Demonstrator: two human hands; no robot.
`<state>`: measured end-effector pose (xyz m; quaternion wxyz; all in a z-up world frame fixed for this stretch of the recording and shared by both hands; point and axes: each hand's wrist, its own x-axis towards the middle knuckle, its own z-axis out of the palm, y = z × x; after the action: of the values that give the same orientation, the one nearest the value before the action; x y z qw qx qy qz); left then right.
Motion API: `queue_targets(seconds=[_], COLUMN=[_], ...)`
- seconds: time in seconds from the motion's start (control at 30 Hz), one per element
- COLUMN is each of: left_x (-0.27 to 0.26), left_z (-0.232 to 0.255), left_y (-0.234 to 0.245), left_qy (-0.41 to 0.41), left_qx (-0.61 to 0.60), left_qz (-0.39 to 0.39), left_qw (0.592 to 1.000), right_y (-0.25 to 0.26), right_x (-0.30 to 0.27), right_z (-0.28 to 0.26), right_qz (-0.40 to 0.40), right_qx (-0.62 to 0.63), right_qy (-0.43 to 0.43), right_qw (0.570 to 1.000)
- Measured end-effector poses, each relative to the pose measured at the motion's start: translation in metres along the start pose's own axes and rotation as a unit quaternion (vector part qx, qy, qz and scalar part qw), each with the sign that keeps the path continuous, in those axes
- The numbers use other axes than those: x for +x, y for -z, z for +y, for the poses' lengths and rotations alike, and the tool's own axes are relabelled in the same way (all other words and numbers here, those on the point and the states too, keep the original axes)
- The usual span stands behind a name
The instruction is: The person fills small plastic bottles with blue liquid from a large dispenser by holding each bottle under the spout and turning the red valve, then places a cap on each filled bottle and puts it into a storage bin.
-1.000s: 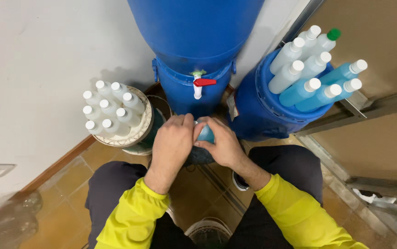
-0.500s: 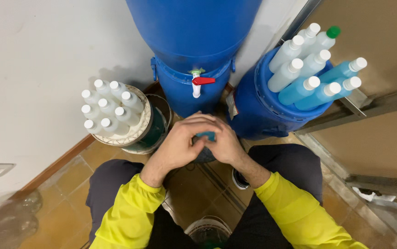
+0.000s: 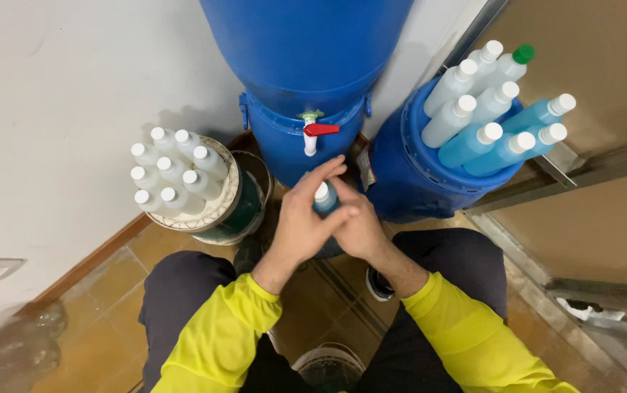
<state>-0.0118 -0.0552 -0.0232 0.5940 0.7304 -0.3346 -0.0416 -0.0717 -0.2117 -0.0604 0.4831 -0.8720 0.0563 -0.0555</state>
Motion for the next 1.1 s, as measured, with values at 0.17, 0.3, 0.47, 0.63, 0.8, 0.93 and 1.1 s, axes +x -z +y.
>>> queue_targets(seconds=[0.17,0.3,0.47,0.63,0.8,0.93,1.1], left_x=[0.001,0.007,0.019,0.021,0.016,0.013,0.015], left_z=[-0.024,-0.018,-0.015,-0.064,-0.072,-0.047,-0.054], left_y=[-0.002,0.016,0.025,0.018,0.005,0.006,0.0], left_qy=[0.041,-0.001,0.005,0.186,0.277,0.272,0.289], left_qx=[-0.061,-0.186,-0.235,-0.151,-0.148,-0.133,-0.107], left_qz=[-0.028,-0.173,-0.146,-0.006,-0.01,-0.068,-0.086], left_qw=[0.997,0.967,0.961,0.971,0.949,0.951,0.947], right_y=[-0.006,0.034,0.048,0.126,0.293,0.384,0.436], right_x=[-0.01,-0.009,-0.002,0.011,0.031,0.07,0.12], right_z=[0.024,-0.045,-0.004,0.004,-0.003,0.013,0.115], right_qz=[-0.042,-0.086,-0.064,0.174,0.382,0.441,0.443], right_qx=[-0.035,-0.022,0.041,0.0,-0.066,-0.18,-0.284], right_qy=[0.087,0.139,0.084,0.08,0.093,0.077,-0.235], right_qw=[0.995,0.986,0.994,0.981,0.917,0.876,0.817])
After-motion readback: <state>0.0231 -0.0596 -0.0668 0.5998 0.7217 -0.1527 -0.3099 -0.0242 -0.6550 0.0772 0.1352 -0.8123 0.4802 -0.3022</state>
